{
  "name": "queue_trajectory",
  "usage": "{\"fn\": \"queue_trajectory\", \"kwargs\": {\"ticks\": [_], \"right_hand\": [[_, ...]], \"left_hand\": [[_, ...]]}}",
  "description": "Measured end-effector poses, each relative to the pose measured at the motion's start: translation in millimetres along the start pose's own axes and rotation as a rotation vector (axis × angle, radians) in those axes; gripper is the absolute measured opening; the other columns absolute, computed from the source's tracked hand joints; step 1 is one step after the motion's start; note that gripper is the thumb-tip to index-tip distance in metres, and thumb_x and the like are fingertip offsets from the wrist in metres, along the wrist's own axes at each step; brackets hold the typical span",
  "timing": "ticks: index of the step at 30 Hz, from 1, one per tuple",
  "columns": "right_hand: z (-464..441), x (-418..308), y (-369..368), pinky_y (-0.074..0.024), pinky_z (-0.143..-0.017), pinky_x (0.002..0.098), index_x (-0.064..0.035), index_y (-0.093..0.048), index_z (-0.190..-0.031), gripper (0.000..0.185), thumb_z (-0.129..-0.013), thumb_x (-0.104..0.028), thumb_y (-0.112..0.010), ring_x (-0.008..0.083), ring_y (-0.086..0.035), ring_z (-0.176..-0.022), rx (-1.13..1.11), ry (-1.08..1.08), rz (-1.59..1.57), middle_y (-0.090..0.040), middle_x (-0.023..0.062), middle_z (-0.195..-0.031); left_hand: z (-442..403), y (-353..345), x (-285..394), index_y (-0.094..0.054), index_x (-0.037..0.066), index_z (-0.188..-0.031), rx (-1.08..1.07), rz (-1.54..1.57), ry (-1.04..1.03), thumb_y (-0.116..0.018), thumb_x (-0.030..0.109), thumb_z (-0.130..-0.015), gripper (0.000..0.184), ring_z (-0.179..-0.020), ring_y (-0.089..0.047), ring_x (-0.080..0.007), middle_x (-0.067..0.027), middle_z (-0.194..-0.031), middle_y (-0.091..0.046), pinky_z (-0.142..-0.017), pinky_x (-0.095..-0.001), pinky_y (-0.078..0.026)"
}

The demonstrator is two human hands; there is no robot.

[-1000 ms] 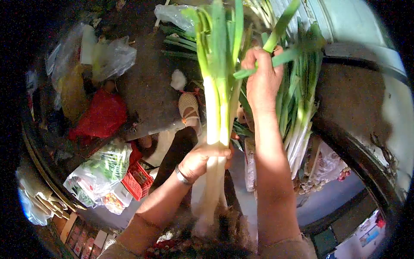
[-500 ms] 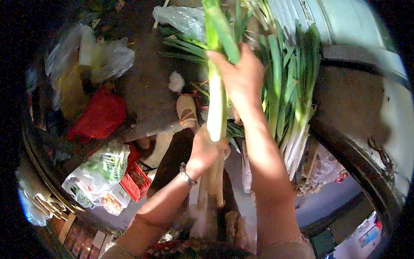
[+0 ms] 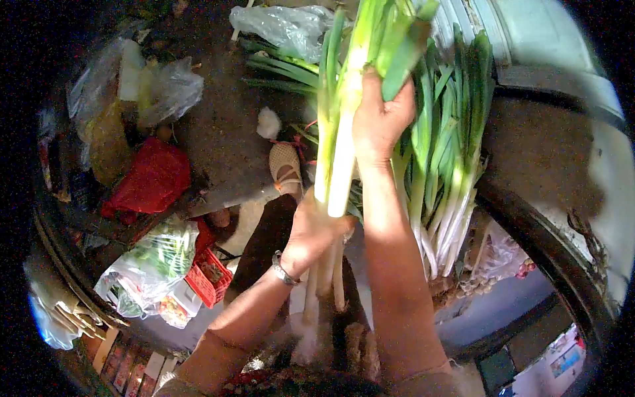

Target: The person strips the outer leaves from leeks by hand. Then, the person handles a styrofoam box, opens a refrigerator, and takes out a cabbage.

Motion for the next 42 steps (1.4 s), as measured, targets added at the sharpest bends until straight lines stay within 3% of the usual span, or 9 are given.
{"fn": "queue_trajectory", "kwargs": {"ticks": [6,14,18,23,30,34,36,39,42], "right_hand": [[-2.2,11.2,18.8,-0.0440,-0.078,0.0260,0.0004,-0.059,-0.099,0.017,-0.083,-0.004,-0.055,0.0127,-0.055,-0.079,0.136,0.013,-0.067,-0.060,0.0030,-0.088],[42.7,4.0,36.5,-0.0337,-0.052,0.0209,-0.0072,-0.054,-0.093,0.017,-0.076,-0.006,-0.052,0.0077,-0.049,-0.067,-0.089,-0.264,0.115,-0.055,0.0007,-0.081],[86.9,13.1,46.6,-0.0444,-0.065,0.0294,-0.0042,-0.055,-0.093,0.022,-0.073,-0.009,-0.050,0.0181,-0.053,-0.078,-0.216,-0.867,-0.655,-0.054,0.0061,-0.087],[45.4,-50.3,42.1,-0.0389,-0.061,0.0334,-0.0093,-0.035,-0.077,0.014,-0.066,-0.006,-0.043,0.0192,-0.041,-0.068,-0.091,-0.847,-0.891,-0.038,0.0064,-0.071],[94.9,-69.2,40.4,-0.0321,-0.050,0.0279,-0.0045,-0.042,-0.080,0.018,-0.062,-0.003,-0.045,0.0161,-0.035,-0.055,-0.314,-1.151,-1.108,-0.034,0.0030,-0.068],[64.3,-80.3,106.7,-0.0310,-0.040,0.0281,-0.0067,-0.042,-0.079,0.018,-0.062,-0.002,-0.048,0.0133,-0.033,-0.052,-0.261,-0.570,0.190,-0.032,0.0028,-0.068],[51.8,-92.5,89.7,-0.0337,-0.041,0.0276,-0.0047,-0.044,-0.080,0.014,-0.067,-0.004,-0.048,0.0131,-0.034,-0.052,0.040,-0.715,-0.523,-0.037,0.0038,-0.067],[23.7,-135.0,81.4,-0.0388,-0.049,0.0256,0.0000,-0.052,-0.090,0.017,-0.077,-0.011,-0.051,0.0136,-0.041,-0.057,-0.409,-0.931,-1.333,-0.044,0.0037,-0.069],[-32.9,-136.1,128.8,-0.0426,-0.058,0.0259,-0.0007,-0.060,-0.100,0.023,-0.085,-0.016,-0.053,0.0137,-0.050,-0.065,-0.193,-0.437,-0.385,-0.053,0.0041,-0.074]], "left_hand": [[5.8,-14.1,8.8,-0.046,0.000,-0.119,-0.253,0.448,0.001,-0.076,0.007,-0.067,0.060,-0.098,-0.055,-0.0144,-0.0047,-0.108,-0.058,-0.087,-0.0300,-0.047],[-3.2,12.6,-7.7,-0.046,-0.002,-0.111,0.052,-0.084,-0.042,-0.072,0.008,-0.068,0.051,-0.094,-0.061,-0.0248,-0.0157,-0.098,-0.062,-0.082,-0.0339,-0.049],[-3.7,23.2,7.4,-0.048,-0.001,-0.103,0.200,-0.234,-0.127,-0.071,0.016,-0.072,0.042,-0.084,-0.066,-0.0305,-0.0192,-0.089,-0.064,-0.075,-0.0368,-0.052],[-2.2,12.3,19.5,-0.044,0.005,-0.109,0.158,-0.272,-0.108,-0.069,0.011,-0.071,0.046,-0.086,-0.061,-0.0418,-0.0224,-0.090,-0.063,-0.074,-0.0463,-0.049],[-13.2,16.8,8.9,-0.047,-0.001,-0.102,0.122,-0.128,-0.066,-0.071,0.006,-0.069,0.041,-0.086,-0.064,-0.0346,-0.0211,-0.090,-0.063,-0.076,-0.0396,-0.051],[-22.3,36.9,7.6,-0.049,-0.002,-0.110,0.170,-0.070,-0.111,-0.071,0.007,-0.071,0.046,-0.079,-0.062,-0.0211,-0.0133,-0.088,-0.063,-0.071,-0.0323,-0.052],[-26.9,24.5,-10.9,-0.048,-0.002,-0.112,0.161,-0.064,-0.133,-0.072,0.009,-0.070,0.049,-0.084,-0.061,-0.0205,-0.0133,-0.094,-0.062,-0.074,-0.0304,-0.051],[-19.7,25.8,0.5,-0.049,-0.002,-0.106,0.126,-0.160,-0.021,-0.070,0.010,-0.069,0.045,-0.081,-0.062,-0.0224,-0.0146,-0.091,-0.063,-0.072,-0.0330,-0.051],[-16.5,24.1,0.8,-0.048,-0.001,-0.102,0.164,-0.263,-0.097,-0.068,0.010,-0.069,0.040,-0.076,-0.064,-0.0322,-0.0194,-0.084,-0.064,-0.069,-0.0394,-0.052]]}}
Point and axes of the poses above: each hand's wrist, its own z-axis away from the middle knuckle, its own y-axis out of the back of the hand, x = y × z, the point moved 8 cm from there along -z, towards the middle knuckle
